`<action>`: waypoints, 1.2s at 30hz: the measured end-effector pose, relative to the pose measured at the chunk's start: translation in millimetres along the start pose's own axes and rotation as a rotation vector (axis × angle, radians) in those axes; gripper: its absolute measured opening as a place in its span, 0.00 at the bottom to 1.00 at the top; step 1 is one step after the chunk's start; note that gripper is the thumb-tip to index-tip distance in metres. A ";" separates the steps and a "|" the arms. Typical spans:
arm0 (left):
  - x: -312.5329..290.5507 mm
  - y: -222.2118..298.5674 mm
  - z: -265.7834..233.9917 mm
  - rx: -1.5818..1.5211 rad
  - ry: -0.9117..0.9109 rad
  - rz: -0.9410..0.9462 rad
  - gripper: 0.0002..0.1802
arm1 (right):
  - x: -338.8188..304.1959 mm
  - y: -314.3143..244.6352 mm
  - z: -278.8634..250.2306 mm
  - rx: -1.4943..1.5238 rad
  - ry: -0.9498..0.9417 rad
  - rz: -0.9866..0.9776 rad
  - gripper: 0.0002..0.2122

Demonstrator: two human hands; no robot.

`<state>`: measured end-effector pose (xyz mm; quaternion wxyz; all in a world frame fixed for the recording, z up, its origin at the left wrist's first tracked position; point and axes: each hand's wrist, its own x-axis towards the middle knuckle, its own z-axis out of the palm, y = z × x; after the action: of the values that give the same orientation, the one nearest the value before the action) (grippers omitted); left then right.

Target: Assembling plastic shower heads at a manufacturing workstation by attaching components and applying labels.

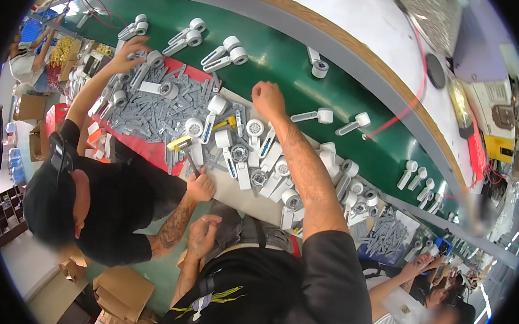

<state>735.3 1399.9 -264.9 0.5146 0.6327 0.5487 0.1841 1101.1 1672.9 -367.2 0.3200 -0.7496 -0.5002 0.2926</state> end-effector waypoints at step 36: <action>8.2 -30.4 -73.7 -0.562 0.245 -0.366 0.17 | 22.8 -104.4 26.7 0.408 -0.198 -0.099 0.28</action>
<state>663.9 1436.3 -263.8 0.6235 0.3307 0.6385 0.3071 1029.5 1730.0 -305.9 0.4282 -0.6115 -0.4958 0.4438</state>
